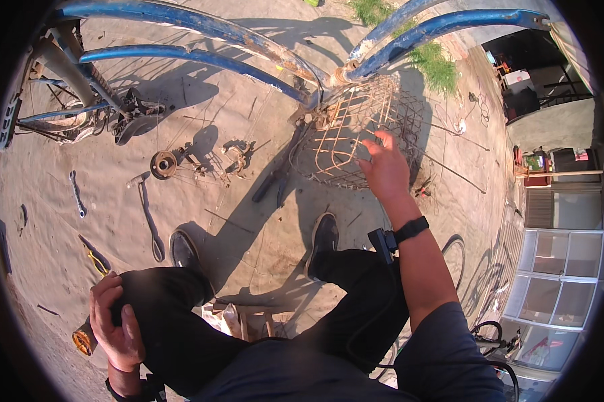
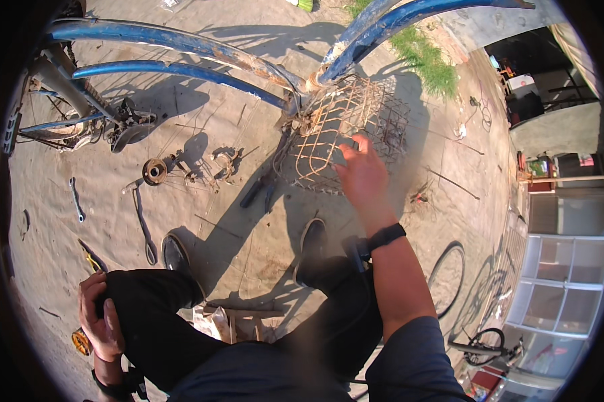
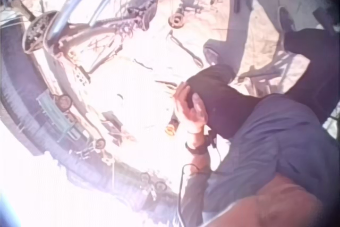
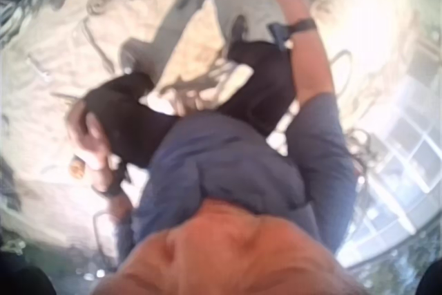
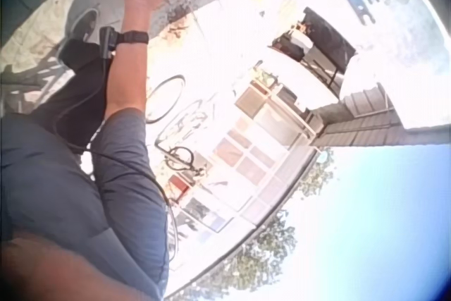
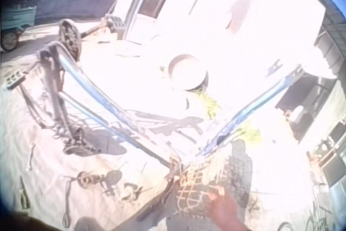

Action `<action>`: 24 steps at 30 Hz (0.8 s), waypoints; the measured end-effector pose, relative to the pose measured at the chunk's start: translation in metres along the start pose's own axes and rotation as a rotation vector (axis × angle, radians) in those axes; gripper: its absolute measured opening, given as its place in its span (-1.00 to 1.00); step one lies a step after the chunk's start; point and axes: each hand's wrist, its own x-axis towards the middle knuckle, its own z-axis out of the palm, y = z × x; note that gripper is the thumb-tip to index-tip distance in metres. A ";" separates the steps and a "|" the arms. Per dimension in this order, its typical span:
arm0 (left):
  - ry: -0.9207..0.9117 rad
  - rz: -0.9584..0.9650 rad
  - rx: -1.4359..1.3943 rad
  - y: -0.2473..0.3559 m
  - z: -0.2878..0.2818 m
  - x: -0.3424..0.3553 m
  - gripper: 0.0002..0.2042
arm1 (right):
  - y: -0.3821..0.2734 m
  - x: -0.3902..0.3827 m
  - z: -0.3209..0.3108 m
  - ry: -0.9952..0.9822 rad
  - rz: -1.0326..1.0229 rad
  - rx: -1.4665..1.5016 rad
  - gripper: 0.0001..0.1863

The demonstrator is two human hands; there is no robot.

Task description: The person walks from an indoor area to an outdoor yard and uses a screwdriver to tighten screws on a bicycle basket attached to the handlebars. The person also picks up and sets down a bicycle handlebar assembly and a metal rod during the process.

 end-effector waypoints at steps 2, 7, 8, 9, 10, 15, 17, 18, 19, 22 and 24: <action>-0.003 -0.001 0.003 0.000 -0.001 0.000 -0.75 | 0.002 0.000 0.001 -0.017 0.021 0.008 -0.52; -0.005 -0.008 0.000 0.001 0.000 0.001 -0.75 | 0.008 -0.001 0.001 0.025 -0.037 0.019 -0.53; -0.003 -0.009 -0.002 0.001 0.000 0.000 -0.75 | 0.006 0.000 0.001 0.014 -0.025 0.017 -0.52; -0.001 -0.010 -0.004 0.001 0.000 0.000 -0.75 | 0.004 0.000 -0.001 0.004 -0.014 0.013 -0.52; 0.001 -0.012 -0.007 0.000 0.000 0.000 -0.75 | 0.003 0.001 -0.001 -0.007 -0.003 0.010 -0.51; 0.002 -0.016 -0.009 0.000 0.000 0.000 -0.75 | 0.004 -0.001 -0.001 -0.010 0.014 0.021 -0.50; 0.001 -0.016 -0.010 0.000 0.000 0.000 -0.75 | 0.001 -0.001 0.000 -0.002 0.011 0.012 -0.51; 0.000 -0.013 -0.008 0.000 0.000 0.000 -0.75 | 0.002 -0.001 0.002 0.005 0.006 0.006 -0.51; 0.000 -0.011 -0.007 0.000 0.000 0.000 -0.75 | 0.002 -0.001 0.003 0.012 0.000 0.000 -0.51; -0.001 -0.005 -0.014 -0.002 0.000 0.000 -0.75 | 0.003 -0.002 0.000 -0.012 0.030 0.036 -0.51; -0.001 -0.009 -0.013 -0.002 0.000 -0.001 -0.75 | 0.005 -0.001 0.001 0.011 -0.007 0.015 -0.52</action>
